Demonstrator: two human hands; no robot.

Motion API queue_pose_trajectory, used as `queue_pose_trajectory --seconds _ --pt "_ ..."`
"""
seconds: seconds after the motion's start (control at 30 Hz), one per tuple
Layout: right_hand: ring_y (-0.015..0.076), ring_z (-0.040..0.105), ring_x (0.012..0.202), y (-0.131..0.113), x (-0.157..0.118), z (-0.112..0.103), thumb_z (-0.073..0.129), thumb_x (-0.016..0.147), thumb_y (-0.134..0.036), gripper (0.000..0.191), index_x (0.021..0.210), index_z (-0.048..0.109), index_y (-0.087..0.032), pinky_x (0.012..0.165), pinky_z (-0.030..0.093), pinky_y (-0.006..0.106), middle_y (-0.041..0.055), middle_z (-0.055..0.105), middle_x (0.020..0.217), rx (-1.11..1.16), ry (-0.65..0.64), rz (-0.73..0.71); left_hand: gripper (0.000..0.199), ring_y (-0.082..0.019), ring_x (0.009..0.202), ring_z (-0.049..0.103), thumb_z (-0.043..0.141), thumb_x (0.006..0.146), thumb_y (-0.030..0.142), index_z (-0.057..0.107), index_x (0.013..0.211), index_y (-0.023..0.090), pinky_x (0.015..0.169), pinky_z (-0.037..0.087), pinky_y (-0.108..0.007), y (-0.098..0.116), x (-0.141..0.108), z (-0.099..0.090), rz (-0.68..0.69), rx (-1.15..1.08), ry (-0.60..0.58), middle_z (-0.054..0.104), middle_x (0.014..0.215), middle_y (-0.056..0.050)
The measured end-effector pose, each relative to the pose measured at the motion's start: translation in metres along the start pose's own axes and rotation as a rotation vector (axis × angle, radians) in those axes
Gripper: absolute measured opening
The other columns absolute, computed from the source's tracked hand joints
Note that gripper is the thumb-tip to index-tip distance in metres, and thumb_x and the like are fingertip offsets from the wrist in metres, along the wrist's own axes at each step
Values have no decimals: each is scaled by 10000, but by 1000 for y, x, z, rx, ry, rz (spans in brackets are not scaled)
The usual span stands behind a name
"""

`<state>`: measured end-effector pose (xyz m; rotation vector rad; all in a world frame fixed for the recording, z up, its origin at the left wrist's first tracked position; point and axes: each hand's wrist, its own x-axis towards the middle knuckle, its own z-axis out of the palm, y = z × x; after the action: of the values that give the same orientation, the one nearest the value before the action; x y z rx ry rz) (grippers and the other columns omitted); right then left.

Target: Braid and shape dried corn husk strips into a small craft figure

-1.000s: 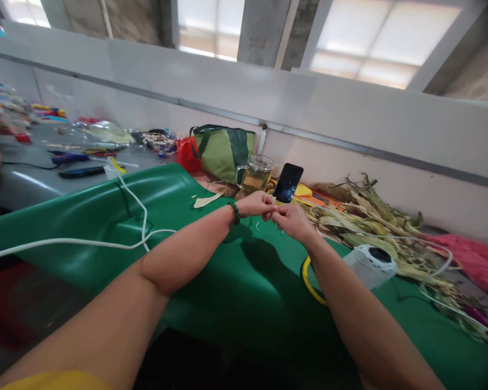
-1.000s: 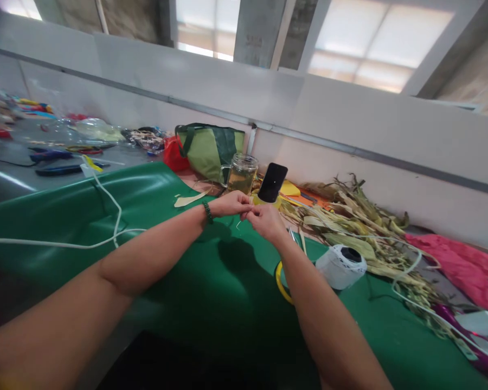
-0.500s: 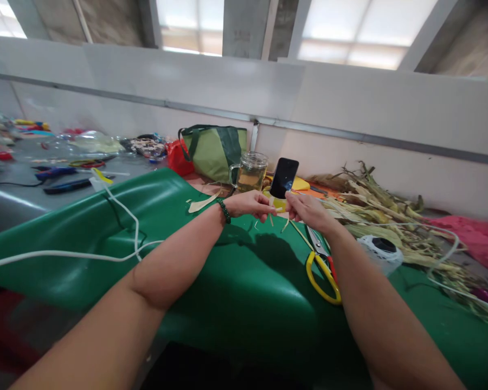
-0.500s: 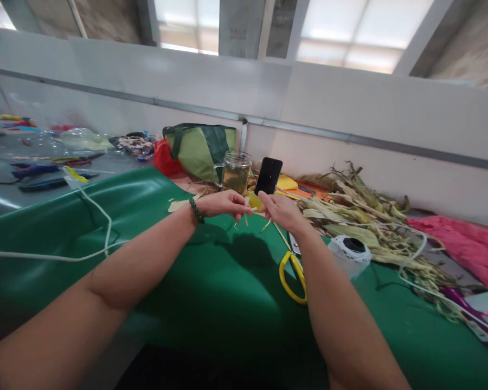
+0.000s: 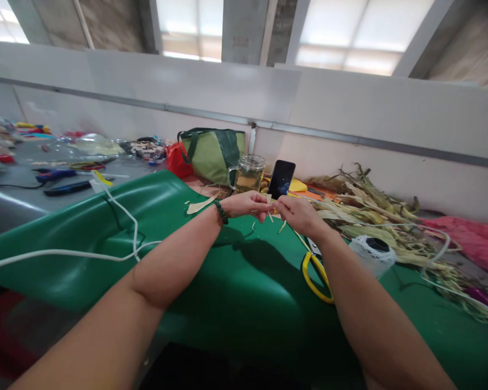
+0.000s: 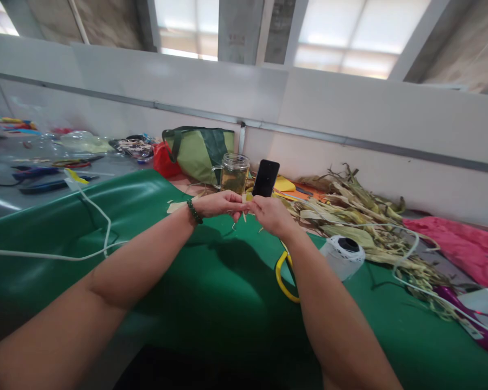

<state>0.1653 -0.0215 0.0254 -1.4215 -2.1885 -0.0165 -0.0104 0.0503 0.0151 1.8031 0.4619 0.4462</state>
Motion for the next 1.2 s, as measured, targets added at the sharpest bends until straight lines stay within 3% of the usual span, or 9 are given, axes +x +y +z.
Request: queue_pose_trajectory --seconds 0.1,0.2,0.33,0.43,0.57,0.77,0.93,1.1,1.2 --pt "120 446 524 3 2 3 415 865 -361 355 549 448 -203 536 303 243 -3 495 518 55 -12 -6 290 -78 544 551 701 735 383 643 748 99 598 410 -204 1 0 -4 27 100 -48 622 563 1" --pt "109 407 487 20 0 -3 452 836 -381 370 513 430 -202 509 286 245 -19 452 481 101 9 35 254 -78 518 542 717 718 338 649 728 94 583 400 -202 -4 -2 -15 -24 171 -98 613 542 2" --pt "110 410 463 47 -2 -14 426 840 -485 405 545 435 -208 480 309 242 -14 467 491 210 279 233 246 -80 540 538 689 743 330 660 749 86 582 390 -200 -8 -5 -25 -62 106 10 617 549 -9" --pt "120 487 500 44 0 -8 334 882 -500 417 638 488 -199 512 375 239 8 546 569 333 151 197 256 -89 599 555 616 804 338 671 844 91 646 422 -218 -5 -6 -17 -15 6 1 627 593 -10" --pt "121 503 555 25 1 5 389 882 -440 356 639 487 -200 543 366 230 -1 568 594 229 -4 67 227 -98 608 562 623 791 324 658 782 99 655 430 -223 -1 -4 -4 -15 -7 -43 624 595 -11" --pt "116 487 535 22 -2 -1 421 857 -347 278 643 512 -193 526 328 224 -5 579 577 134 -6 36 179 -99 607 578 568 803 262 654 851 112 657 432 -224 -5 0 0 -6 -58 -17 627 598 -6" --pt "114 455 521 18 -5 -6 438 847 -331 291 601 506 -192 516 281 234 0 574 567 19 -26 32 152 -98 626 578 575 800 254 635 775 116 667 441 -220 -2 -1 -2 8 -19 11 636 610 -9" --pt "138 501 607 11 -5 -7 383 888 -437 359 675 538 -193 550 286 242 26 597 647 -38 -9 78 200 -82 582 555 654 764 295 666 744 96 619 444 -203 0 0 2 39 51 8 612 590 3" --pt "127 457 567 8 -4 -4 374 880 -504 430 612 501 -193 520 263 238 8 532 581 -33 -60 55 188 -72 554 541 684 734 264 709 809 93 592 449 -187 -3 3 5 66 138 -6 615 578 10"
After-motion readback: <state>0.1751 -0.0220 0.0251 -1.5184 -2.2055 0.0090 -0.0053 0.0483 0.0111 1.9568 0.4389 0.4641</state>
